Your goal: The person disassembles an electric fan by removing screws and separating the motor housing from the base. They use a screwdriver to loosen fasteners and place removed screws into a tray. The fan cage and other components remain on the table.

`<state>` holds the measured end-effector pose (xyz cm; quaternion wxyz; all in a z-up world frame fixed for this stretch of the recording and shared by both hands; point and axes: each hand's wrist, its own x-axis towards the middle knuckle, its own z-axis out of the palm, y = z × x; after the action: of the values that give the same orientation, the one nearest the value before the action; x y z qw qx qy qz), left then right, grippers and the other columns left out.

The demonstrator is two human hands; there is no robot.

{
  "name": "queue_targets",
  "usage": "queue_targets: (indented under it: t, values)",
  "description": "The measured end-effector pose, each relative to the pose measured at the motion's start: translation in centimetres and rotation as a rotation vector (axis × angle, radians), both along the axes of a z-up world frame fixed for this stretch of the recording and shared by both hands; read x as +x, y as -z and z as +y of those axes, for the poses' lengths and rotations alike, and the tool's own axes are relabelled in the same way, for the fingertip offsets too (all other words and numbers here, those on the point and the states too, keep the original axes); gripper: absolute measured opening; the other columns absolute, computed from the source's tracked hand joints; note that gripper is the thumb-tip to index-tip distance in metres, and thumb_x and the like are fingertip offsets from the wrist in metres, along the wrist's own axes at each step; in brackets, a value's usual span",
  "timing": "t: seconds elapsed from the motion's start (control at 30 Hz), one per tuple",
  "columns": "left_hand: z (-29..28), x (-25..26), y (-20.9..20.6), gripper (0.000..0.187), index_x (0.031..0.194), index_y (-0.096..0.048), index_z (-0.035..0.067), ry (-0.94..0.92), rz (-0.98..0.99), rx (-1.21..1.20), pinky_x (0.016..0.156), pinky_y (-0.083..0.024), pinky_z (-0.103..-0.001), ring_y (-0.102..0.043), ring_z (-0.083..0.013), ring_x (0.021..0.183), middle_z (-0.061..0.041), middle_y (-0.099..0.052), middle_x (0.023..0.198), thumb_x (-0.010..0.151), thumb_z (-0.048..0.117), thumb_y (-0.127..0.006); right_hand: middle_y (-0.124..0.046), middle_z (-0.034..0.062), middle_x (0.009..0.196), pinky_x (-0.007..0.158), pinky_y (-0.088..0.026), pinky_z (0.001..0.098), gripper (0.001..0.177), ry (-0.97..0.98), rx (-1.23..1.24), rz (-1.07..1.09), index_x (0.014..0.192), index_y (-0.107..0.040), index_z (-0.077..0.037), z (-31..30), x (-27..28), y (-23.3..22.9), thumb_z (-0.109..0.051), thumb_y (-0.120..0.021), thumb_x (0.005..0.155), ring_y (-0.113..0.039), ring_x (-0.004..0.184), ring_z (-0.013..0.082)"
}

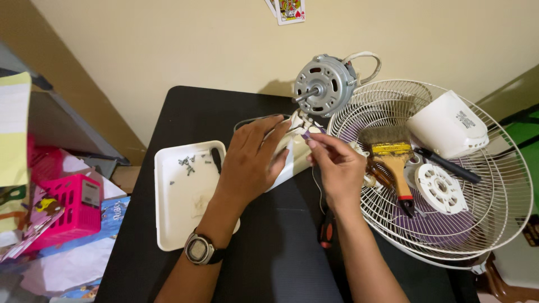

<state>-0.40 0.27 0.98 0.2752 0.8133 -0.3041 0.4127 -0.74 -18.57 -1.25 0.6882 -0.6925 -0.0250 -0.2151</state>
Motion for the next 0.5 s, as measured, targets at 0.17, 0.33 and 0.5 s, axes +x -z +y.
queue_targets:
  t: [0.17,0.33,0.5]
  values:
    - [-0.2,-0.9,-1.2,0.046,0.131,-0.065,0.01,0.067,0.02,-0.115,0.107,-0.046,-0.042,-0.06,-0.0279,0.123,-0.007,-0.062,0.132,0.087,0.012,-0.08,-0.074,0.004,0.09,0.068,-0.054,0.0215,0.016,-0.07,-0.025,-0.034,0.108,-0.076,0.002,-0.1,-1.7,-1.5,0.002,-0.074,0.092,-0.066,0.075,0.0074]
    - [-0.9,-1.8,-1.6,0.024,0.11,-0.072,0.012,0.145,0.068,-0.191,0.105,-0.047,-0.042,-0.062,-0.0253,0.12,-0.002,-0.067,0.12,0.088,0.015,-0.081,-0.073,0.0037,0.098,0.072,-0.054,0.0213,0.016,-0.092,-0.171,-0.141,0.109,-0.075,0.002,-0.4,-3.4,-2.2,0.002,-0.075,0.093,-0.066,0.081,0.0075]
    - [-1.2,-2.1,-1.8,0.017,0.105,-0.072,0.013,0.183,0.088,-0.211,0.104,-0.047,-0.042,-0.062,-0.0254,0.121,-0.002,-0.067,0.12,0.091,0.016,-0.08,-0.074,0.0041,0.092,0.071,-0.056,0.0209,0.017,-0.08,-0.059,-0.079,0.108,-0.075,0.002,-0.5,-3.7,-2.3,0.002,-0.075,0.091,-0.067,0.078,0.0074]
